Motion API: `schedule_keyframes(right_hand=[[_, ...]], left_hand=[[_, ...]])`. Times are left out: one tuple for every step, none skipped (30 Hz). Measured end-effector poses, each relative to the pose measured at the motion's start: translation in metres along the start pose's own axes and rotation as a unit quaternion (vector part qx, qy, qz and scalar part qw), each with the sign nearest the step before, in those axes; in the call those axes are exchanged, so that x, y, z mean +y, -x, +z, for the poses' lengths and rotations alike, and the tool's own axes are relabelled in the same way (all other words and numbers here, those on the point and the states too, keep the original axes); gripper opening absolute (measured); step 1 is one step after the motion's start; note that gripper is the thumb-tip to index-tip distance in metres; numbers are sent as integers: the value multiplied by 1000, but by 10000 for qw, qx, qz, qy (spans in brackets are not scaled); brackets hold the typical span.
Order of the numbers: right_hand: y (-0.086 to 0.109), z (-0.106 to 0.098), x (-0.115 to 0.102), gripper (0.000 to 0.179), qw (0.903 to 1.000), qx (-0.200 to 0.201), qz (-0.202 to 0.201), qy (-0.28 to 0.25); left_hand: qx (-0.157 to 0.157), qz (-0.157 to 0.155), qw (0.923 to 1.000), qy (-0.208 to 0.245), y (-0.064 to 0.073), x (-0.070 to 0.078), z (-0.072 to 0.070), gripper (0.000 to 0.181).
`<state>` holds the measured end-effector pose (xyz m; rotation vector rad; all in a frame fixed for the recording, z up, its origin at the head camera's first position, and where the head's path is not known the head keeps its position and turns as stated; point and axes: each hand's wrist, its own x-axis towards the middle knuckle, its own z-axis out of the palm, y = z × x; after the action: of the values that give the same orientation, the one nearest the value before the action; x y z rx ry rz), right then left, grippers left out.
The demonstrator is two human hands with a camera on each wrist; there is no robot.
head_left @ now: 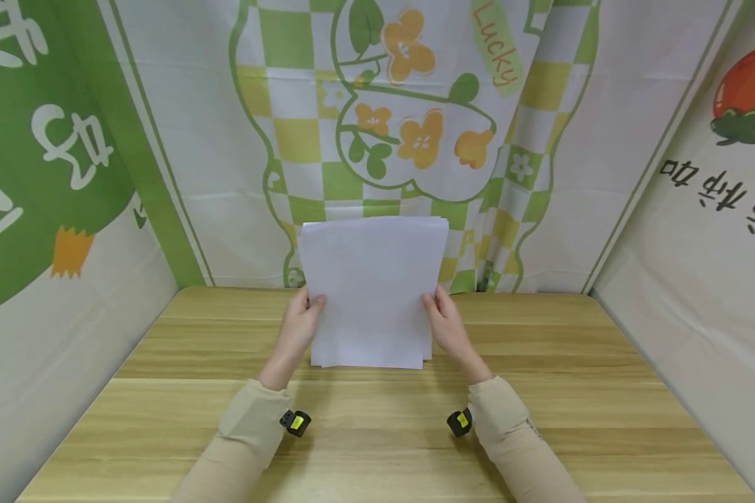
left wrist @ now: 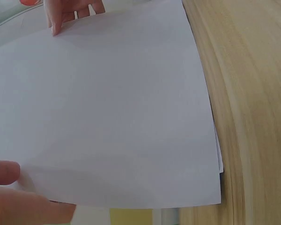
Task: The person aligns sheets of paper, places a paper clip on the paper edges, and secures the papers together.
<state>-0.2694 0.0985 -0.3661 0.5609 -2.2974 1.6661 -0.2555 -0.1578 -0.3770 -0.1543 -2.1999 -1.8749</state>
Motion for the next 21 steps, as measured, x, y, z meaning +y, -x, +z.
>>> schedule_keyframes(right_hand=[[0,0,0,26,10000,27,-6,27],[0,1,0,26,10000,53,-17,63],[1,1,1,26,9999,77,-30,105],[1,2,1,26,9999,98,-46,124],[1,2,1,26,9998,120,-56,157],[1,2,1,26,9997,152,-66,180],[2,3,0,26,9996,167,-74,193],[2,3,0,26,9996,184,-81,205],[2,3,-1,25,9995,211,-84,204],[3,3,-2,25,9996,225,-79,181],[3,4,-3,24,9995,240,-78,175],[3,4,-4,24,9995,252,-82,182],[4,4,-5,24,9995,263,-83,167],[4,4,-6,24,9994,277,-87,166],[4,4,-7,24,9994,288,-101,171],[5,4,-8,24,9994,286,-111,155],[5,4,-9,24,9994,292,-124,156],[6,4,-10,23,9993,302,-144,146],[6,4,-10,23,9993,304,-163,118],[7,5,-11,23,9993,307,-183,108],[7,5,-11,23,9993,311,-211,87]], left_hand=[[35,11,10000,25,0,0,1,39],[77,37,10000,44,1,0,2,38],[127,37,9999,63,2,0,3,37],[163,55,9998,70,2,0,4,36],[209,63,9997,81,3,0,5,36],[243,67,9996,95,4,0,6,36],[264,67,9996,107,4,1,6,36],[278,77,9995,108,5,1,6,36],[291,86,9995,133,5,2,7,36],[289,103,9994,140,6,2,7,36],[280,100,9994,153,6,2,7,37],[260,105,9995,165,6,3,7,37],[248,109,9994,195,7,3,8,37],[235,114,9994,209,7,4,8,38],[216,127,9994,241,8,5,8,38],[197,139,9994,256,8,5,8,38],[180,162,9993,296,8,6,8,38],[162,182,9992,315,9,7,9,38],[155,200,9991,340,10,9,9,38],[156,219,9990,355,10,10,9,37],[154,234,9989,386,11,11,10,37]])
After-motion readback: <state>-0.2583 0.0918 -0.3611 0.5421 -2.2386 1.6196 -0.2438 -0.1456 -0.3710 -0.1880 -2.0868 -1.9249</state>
